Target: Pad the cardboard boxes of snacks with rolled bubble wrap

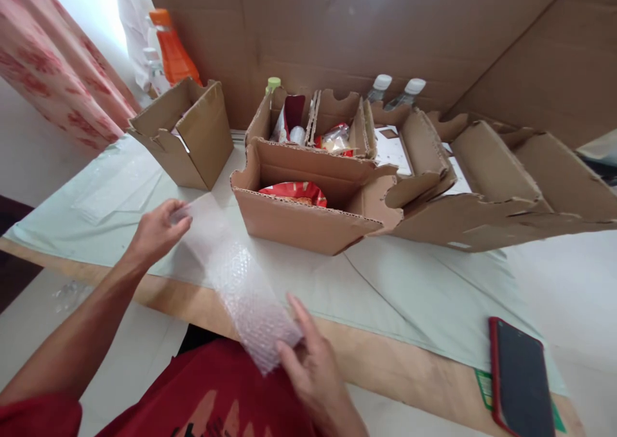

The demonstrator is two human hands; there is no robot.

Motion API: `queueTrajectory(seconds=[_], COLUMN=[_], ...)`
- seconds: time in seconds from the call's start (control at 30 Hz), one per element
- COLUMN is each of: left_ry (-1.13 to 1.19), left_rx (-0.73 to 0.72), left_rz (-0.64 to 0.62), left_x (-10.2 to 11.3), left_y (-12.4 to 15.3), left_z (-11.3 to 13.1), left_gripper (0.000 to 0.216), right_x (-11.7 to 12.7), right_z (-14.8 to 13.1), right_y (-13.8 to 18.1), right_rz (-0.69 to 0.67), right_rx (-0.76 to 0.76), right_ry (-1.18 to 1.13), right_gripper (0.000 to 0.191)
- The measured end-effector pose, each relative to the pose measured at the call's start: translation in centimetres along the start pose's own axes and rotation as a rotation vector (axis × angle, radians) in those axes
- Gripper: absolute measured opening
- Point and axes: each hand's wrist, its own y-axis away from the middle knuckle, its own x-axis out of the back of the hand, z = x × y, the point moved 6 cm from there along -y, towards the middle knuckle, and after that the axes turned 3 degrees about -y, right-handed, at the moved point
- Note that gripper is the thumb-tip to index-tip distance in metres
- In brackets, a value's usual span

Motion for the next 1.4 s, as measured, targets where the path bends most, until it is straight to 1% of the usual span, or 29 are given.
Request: queueTrajectory(seconds=[0.03, 0.1, 0.17, 0.2, 0.23, 0.27, 0.33, 0.37, 0.4, 0.43, 0.47, 0.5, 0.53, 0.57, 0.6, 0.67, 0.73, 0.77, 0.83, 0.9, 0.93, 1.0, 1.07, 1.13, 1.2, 1.23, 1.27, 1.33, 1.4], left_ry=[-0.018, -0.029, -0.017, -0.006, 0.019, 0.064, 0.217, 0.320, 0.408, 0.487, 0.549, 0.579, 0.585, 0.573, 0.550, 0.494, 0.429, 0.391, 0.320, 0.264, 0.238, 0.186, 0.150, 0.143, 0.159, 0.173, 0.190, 0.219, 0.234], left_rx=[-0.026, -0.081, -0.126, -0.156, -0.190, -0.225, -0.292, -0.313, -0.327, -0.361, -0.383, -0.379, -0.355, -0.303, -0.232, -0.094, -0.026, -0.019, -0.032, -0.048, -0.058, -0.077, -0.103, -0.153, -0.241, -0.297, -0.354, -0.433, -0.422], left_rz=[0.013, 0.020, 0.020, 0.024, 0.030, 0.027, -0.047, -0.131, -0.266, -0.387, -0.468, -0.505, -0.501, -0.454, -0.385, -0.260, -0.209, -0.209, -0.209, -0.192, -0.181, -0.163, -0.127, -0.026, 0.076, 0.089, 0.070, -0.022, -0.090], left_x=[-0.1, -1.1, -2.3, -2.6, -2.7, -2.5, -1.6, -1.1, -0.8, -0.5, -0.2, -0.1, -0.2, -0.5, -1.0, -2.4, -3.9, -4.5, -5.3, -5.6, -5.8, -6.1, -6.1, -5.2, -3.8, -3.1, -2.6, -2.3, -2.4], left_y=[-1.5, -4.3, -6.2, -6.4, -6.1, -5.3, -2.0, 0.2, 2.6, 5.0, 7.2, 8.9, 10.0, 10.6, 10.6, 9.9, 8.7, 8.2, 7.5, 7.2, 7.2, 7.3, 7.4, 7.6, 8.3, 8.8, 9.4, 10.7, 11.6], left_z=[0.5, 1.7, 2.8, 3.1, 3.3, 3.3, 2.7, 2.3, 1.9, 1.7, 1.5, 1.4, 1.2, 1.0, 0.8, 0.3, -0.1, -0.2, -0.6, -1.0, -1.1, -1.2, -1.1, -0.8, -0.2, 0.1, 0.5, 1.0, 0.9], left_gripper=[0.029, 0.038, 0.050, 0.056, 0.060, 0.062, 0.054, 0.049, 0.045, 0.046, 0.054, 0.062, 0.066, 0.064, 0.056, 0.042, 0.043, 0.047, 0.055, 0.058, 0.059, 0.060, 0.060, 0.059, 0.057, 0.055, 0.054, 0.047, 0.039], right_x=[-2.1, -5.6, -7.7, -8.4, -8.8, -9.0, -9.1, -9.1, -9.1, -9.0, -9.0, -8.9, -8.9, -8.9, -9.0, -8.9, -8.2, -7.7, -6.6, -6.5, -6.8, -7.9, -9.1, -9.8, -10.0, -10.0, -9.9, -9.7, -9.6], right_z=[-0.3, -0.9, -1.4, -1.6, -1.8, -1.9, -2.1, -2.1, -2.2, -2.4, -2.6, -3.0, -3.4, -3.9, -4.3, -5.0, -5.1, -5.0, -5.0, -5.4, -5.6, -5.6, -5.4, -5.2, -5.4, -5.5, -5.7, -5.9, -6.1], right_y=[-0.3, -1.0, -1.7, -1.9, -2.0, -2.0, -2.2, -2.3, -2.6, -3.1, -3.9, -4.8, -5.8, -6.8, -7.8, -9.1, -9.7, -9.6, -9.2, -8.5, -8.3, -8.2, -8.8, -9.4, -9.7, -9.7, -9.7, -9.7, -9.7], right_rz=[-0.063, -0.169, -0.243, -0.271, -0.293, -0.314, -0.357, -0.379, -0.395, -0.401, -0.392, -0.373, -0.351, -0.332, -0.321, -0.300, -0.224, -0.169, -0.066, -0.013, -0.008, -0.020, -0.049, -0.069, -0.078, -0.086, -0.101, -0.145, -0.184], right_rx=[0.013, 0.026, 0.001, -0.018, -0.035, -0.051, -0.093, -0.115, -0.134, -0.142, -0.134, -0.109, -0.078, -0.048, -0.022, 0.024, 0.075, 0.112, 0.227, 0.403, 0.493, 0.623, 0.681, 0.714, 0.734, 0.733, 0.721, 0.666, 0.596], right_ry=[-0.029, -0.050, -0.074, -0.091, -0.118, -0.155, -0.260, -0.324, -0.386, -0.434, -0.462, -0.474, -0.483, -0.495, -0.513, -0.538, -0.462, -0.372, -0.112, 0.185, 0.323, 0.551, 0.699, 0.765, 0.748, 0.717, 0.679, 0.598, 0.534], right_gripper=[0.058, 0.046, 0.038, 0.036, 0.036, 0.038, 0.043, 0.046, 0.049, 0.052, 0.054, 0.055, 0.055, 0.056, 0.058, 0.064, 0.069, 0.067, 0.054, 0.040, 0.037, 0.041, 0.041, 0.032, 0.026, 0.026, 0.025, 0.024, 0.023])
